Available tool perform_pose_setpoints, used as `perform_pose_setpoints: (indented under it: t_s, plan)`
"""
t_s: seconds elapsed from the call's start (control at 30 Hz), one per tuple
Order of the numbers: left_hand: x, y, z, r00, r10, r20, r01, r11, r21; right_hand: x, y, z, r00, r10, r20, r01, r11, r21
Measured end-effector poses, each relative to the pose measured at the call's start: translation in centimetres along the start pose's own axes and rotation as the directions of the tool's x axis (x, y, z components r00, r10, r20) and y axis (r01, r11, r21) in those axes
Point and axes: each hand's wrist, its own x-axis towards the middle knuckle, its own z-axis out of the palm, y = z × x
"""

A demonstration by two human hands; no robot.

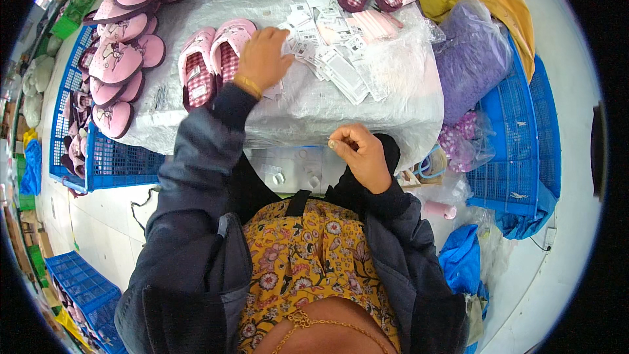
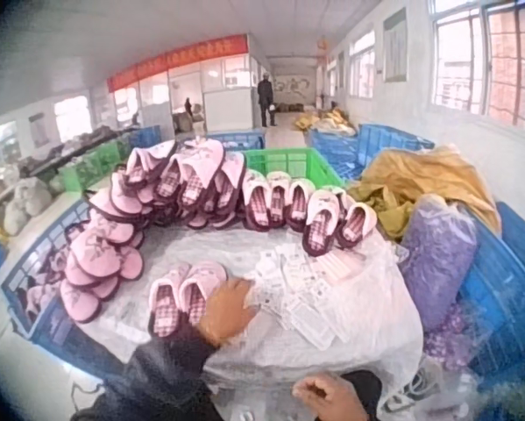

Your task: The person sits on the floor and repeatedly picks up small white tags, peels off backing, and attaches them to pink slippers. They handle the slippers one at a time, placing tagged pairs aside on a white sheet.

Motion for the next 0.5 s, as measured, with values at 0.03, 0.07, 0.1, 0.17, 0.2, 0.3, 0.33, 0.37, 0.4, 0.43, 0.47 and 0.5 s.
perform_pose_setpoints:
  t_s: [0.03,0.07,0.1,0.17,0.2,0.3,0.33,0.37,0.4,0.43,0.47,0.5]
  plan:
    - [1.5,-1.4,0.7,0.994,-0.028,0.103,0.018,0.995,0.096,0.0,0.2,0.1,1.000,0.007,-0.004,-0.007,1.000,0.010]
    - [3.0,-2.1,0.4,0.974,-0.060,0.216,0.025,0.986,0.162,0.0,0.2,0.2,1.000,0.013,-0.005,-0.013,1.000,0.023]
    - [4.4,-2.6,0.0,0.941,-0.099,0.324,0.024,0.974,0.227,0.0,0.2,0.2,1.000,0.026,-0.005,-0.026,0.999,0.027]
    - [6.7,-3.6,0.2,0.869,-0.133,0.476,0.009,0.967,0.255,0.0,0.3,0.0,0.998,0.052,-0.018,-0.052,0.998,0.031]
    - [7.4,-4.1,0.5,0.842,-0.130,0.524,0.011,0.975,0.223,-0.2,0.5,-0.1,0.998,0.060,-0.017,-0.059,0.998,0.038]
    - [9.0,-6.1,2.7,0.865,-0.003,0.501,0.000,1.000,0.006,-0.4,1.0,-0.4,0.997,0.076,-0.030,-0.075,0.997,0.034]
    - [9.1,-6.1,3.4,0.886,0.053,0.460,-0.012,0.996,-0.091,-0.5,1.2,-0.5,0.996,0.087,-0.036,-0.086,0.995,0.052]
    - [9.3,-6.2,4.0,0.861,0.067,0.504,-0.026,0.996,-0.087,-0.6,1.6,-0.5,0.994,0.098,-0.041,-0.095,0.993,0.070]
    - [9.5,-6.2,4.6,0.833,0.080,0.547,-0.041,0.996,-0.084,-0.7,1.8,-0.6,0.993,0.109,-0.046,-0.104,0.991,0.089]
    - [9.8,-5.9,4.7,0.803,0.091,0.589,-0.055,0.995,-0.079,-0.8,2.0,-0.7,0.992,0.115,-0.051,-0.110,0.989,0.098]
    - [9.9,-5.5,4.8,0.816,0.097,0.569,-0.090,0.995,-0.041,-1.0,2.1,-0.9,0.991,0.122,-0.056,-0.115,0.988,0.108]
    - [9.8,-5.2,4.9,0.829,0.103,0.549,-0.123,0.992,-0.001,-1.0,2.2,-1.0,0.990,0.128,-0.061,-0.120,0.986,0.117]
